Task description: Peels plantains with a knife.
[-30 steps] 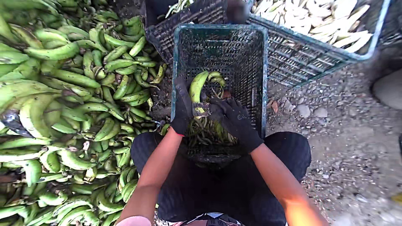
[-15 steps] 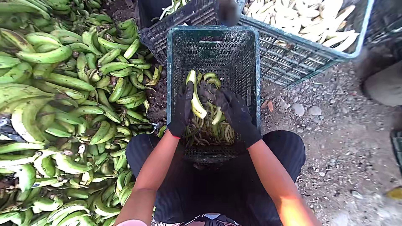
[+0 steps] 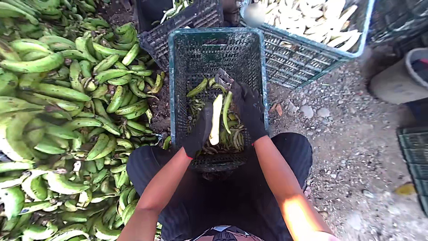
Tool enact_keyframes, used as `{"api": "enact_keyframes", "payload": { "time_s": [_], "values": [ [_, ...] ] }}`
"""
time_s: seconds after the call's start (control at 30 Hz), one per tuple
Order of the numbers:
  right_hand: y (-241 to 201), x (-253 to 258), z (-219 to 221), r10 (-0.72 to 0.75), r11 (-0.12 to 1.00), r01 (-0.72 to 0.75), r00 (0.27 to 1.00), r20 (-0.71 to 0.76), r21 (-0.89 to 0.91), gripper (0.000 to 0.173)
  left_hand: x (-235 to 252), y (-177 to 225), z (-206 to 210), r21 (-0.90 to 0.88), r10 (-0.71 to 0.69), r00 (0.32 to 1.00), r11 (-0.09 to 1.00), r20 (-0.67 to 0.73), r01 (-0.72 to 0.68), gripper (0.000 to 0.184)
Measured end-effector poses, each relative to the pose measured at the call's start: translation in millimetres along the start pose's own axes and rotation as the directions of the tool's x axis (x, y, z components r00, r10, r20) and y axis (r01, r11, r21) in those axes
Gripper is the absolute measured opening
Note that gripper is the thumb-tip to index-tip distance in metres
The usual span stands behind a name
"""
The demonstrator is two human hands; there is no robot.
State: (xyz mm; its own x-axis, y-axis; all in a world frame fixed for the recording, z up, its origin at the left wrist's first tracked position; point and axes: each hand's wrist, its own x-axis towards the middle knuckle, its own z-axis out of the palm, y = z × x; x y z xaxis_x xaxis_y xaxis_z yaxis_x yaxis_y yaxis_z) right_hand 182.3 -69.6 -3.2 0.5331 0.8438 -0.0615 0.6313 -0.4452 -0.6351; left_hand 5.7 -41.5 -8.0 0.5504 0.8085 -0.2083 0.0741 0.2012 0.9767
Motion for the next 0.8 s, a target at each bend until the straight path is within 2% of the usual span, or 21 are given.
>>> {"api": "enact_keyframes", "payload": {
  "time_s": [0.07,0.13,0.2,0.3,0.4,0.47,0.53,0.57,0.6,0.67,0.73,0.8],
  "values": [
    [2,-4,-8,-0.056,0.995,0.053,0.998,0.031,0.087,0.058,8,-2,-6,-0.114,0.055,0.998,0.992,-0.002,-0.055,0.063],
    [4,-18,-1,-0.181,0.98,0.172,0.98,0.085,0.101,0.062,20,2,-20,-0.183,0.19,0.974,0.96,-0.123,-0.21,0.064],
    [4,-38,12,-0.26,0.965,0.248,0.952,0.163,0.087,0.06,29,7,-31,-0.136,0.295,0.922,0.932,-0.25,-0.335,0.06],
    [1,-60,21,-0.331,0.943,0.312,0.912,0.244,0.114,0.062,37,11,-38,-0.236,0.329,0.847,0.861,-0.418,-0.451,0.055],
    [-5,-67,21,-0.357,0.933,0.357,0.911,0.208,0.037,0.065,36,17,-46,-0.187,0.438,0.762,0.797,-0.477,-0.575,0.08],
    [-6,-62,23,-0.351,0.935,0.355,0.923,0.16,0.002,0.067,32,18,-45,-0.155,0.455,0.788,0.818,-0.414,-0.554,0.087],
    [-5,-50,24,-0.322,0.946,0.325,0.942,0.097,-0.009,0.065,25,11,-38,-0.184,0.358,0.901,0.895,-0.245,-0.406,0.068],
    [-4,-41,22,-0.282,0.958,0.284,0.957,0.075,-0.025,0.064,20,10,-31,-0.175,0.253,0.957,0.945,-0.144,-0.276,0.054],
    [-1,-33,20,-0.231,0.971,0.234,0.971,0.066,-0.044,0.064,16,9,-24,-0.161,0.138,0.989,0.976,-0.049,-0.144,0.049],
    [6,-20,12,-0.138,0.99,0.139,0.987,0.087,-0.005,0.061,8,1,-12,-0.104,-0.045,0.995,0.993,0.091,0.054,0.053],
    [11,-15,5,-0.131,0.989,0.123,0.988,0.086,0.085,0.059,2,-5,-6,0.011,-0.032,0.992,0.999,0.125,0.03,0.06],
    [10,-19,5,-0.155,0.984,0.145,0.983,0.098,0.106,0.054,8,-3,-7,-0.033,0.1,0.994,0.995,0.038,-0.099,0.062]
  ]
}}
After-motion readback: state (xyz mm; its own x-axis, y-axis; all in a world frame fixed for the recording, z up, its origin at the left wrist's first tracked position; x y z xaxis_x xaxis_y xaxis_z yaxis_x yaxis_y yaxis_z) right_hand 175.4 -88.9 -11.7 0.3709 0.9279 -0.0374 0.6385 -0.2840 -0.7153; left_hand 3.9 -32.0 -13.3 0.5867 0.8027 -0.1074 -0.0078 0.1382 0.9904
